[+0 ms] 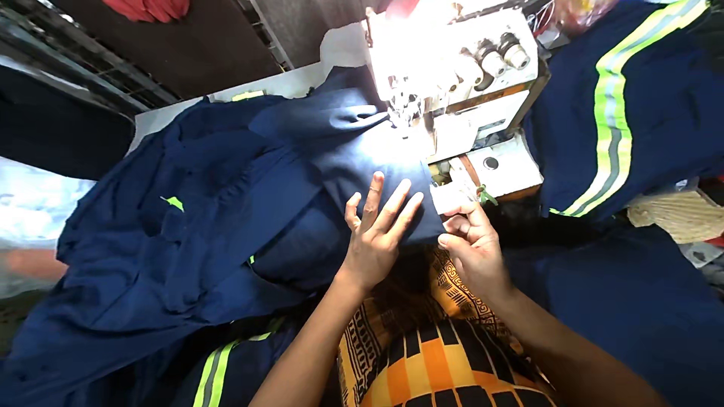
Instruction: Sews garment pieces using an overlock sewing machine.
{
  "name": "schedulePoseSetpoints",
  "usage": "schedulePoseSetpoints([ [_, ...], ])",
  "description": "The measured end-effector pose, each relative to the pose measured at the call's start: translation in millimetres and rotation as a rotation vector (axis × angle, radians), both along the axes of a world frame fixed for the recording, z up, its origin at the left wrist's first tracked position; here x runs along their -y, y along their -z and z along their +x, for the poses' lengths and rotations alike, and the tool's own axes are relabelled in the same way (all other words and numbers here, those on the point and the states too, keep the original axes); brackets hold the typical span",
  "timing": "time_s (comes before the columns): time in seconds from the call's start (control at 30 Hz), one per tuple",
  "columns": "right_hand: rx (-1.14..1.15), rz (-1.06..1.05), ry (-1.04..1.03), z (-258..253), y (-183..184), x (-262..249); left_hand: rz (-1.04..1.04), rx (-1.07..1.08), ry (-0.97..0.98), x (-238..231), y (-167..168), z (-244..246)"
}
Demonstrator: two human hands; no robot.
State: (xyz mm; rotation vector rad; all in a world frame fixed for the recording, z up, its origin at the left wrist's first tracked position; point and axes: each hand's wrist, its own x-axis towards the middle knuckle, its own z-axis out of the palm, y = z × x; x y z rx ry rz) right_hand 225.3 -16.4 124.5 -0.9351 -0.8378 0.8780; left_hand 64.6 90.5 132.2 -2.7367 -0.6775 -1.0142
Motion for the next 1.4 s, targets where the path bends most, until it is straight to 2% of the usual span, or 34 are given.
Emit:
schedulePoseSetpoints([
  [0.1, -0.101, -0.183, -0.012, -1.6, 4.1, 2.0, -0.008, -0.06, -0.002, 1.3, 5.4, -2.3],
  [0.23, -0.031, -0.106, 0.018, -4.4, 10.4, 3.4, -0.035, -0.112, 0.011, 3.8, 5.9, -2.1],
  [0.4, 0.201, -0.003, 0.158, -0.6, 13.5, -20.5, -0.031, -0.122, -0.038, -5.8, -2.5, 4.9],
  [0.53, 0.355, 0.028, 0.182, 11.1, -1.6, -55.2, -0.078, -0.19, -0.132, -31.5, -31.3, 15.6],
  [0.7, 0.718, 0.029, 0.328, 23.3, -22.3, -92.9, -0.388, -0.44, -0.321, -67.5, -79.6, 36.8],
  [0.8, 1.004, 0.015, 0.444, 26.6, -30.9, -97.6, -0.531, -0.612, -0.454, -97.4, -98.9, 53.5],
  [0.87, 1.128, -0.003, 0.474, 27.4, -34.0, -96.6, -0.508, -0.695, -0.478, -116.3, -105.0, 62.4],
  [0.93, 1.212, -0.035, 0.466, 24.3, -39.0, -91.5, -0.44, -0.652, -0.425, -136.0, -101.8, 65.0],
  [1.0, 1.244, -0.075, 0.431, 18.8, -41.3, -81.3, -0.479, -0.624, -0.505, -145.6, -106.3, 67.6],
  [1.07, 1.215, -0.068, 0.409, 15.2, -34.5, -65.5, -0.535, -0.612, -0.66, -135.2, -115.8, 62.1],
  [1.13, 1.106, -0.039, 0.356, 16.6, -19.6, -45.8, -0.627, -0.656, -0.718, -94.4, -127.5, 42.1],
  [1.2, 0.894, -0.137, 0.214, 22.6, -2.8, -29.0, -0.819, -0.611, -0.476, -42.7, -126.8, 26.8],
  [1.27, 0.569, -0.285, -0.021, 28.1, 13.7, -11.8, -1.083, -0.504, -0.164, 1.5, -116.8, 62.2],
  [1.33, 0.231, -0.535, -0.157, 34.2, 13.2, 23.5, -1.238, -0.243, 0.131, 21.7, -89.7, 111.8],
  [1.37, 0.166, -0.647, -0.166, 40.0, 13.2, 45.5, -1.31, -0.175, 0.297, 23.0, -81.7, 127.7],
  [1.4, 0.205, -0.75, -0.155, 46.9, 10.7, 70.9, -1.374, -0.205, 0.46, 24.2, -83.9, 133.2],
])
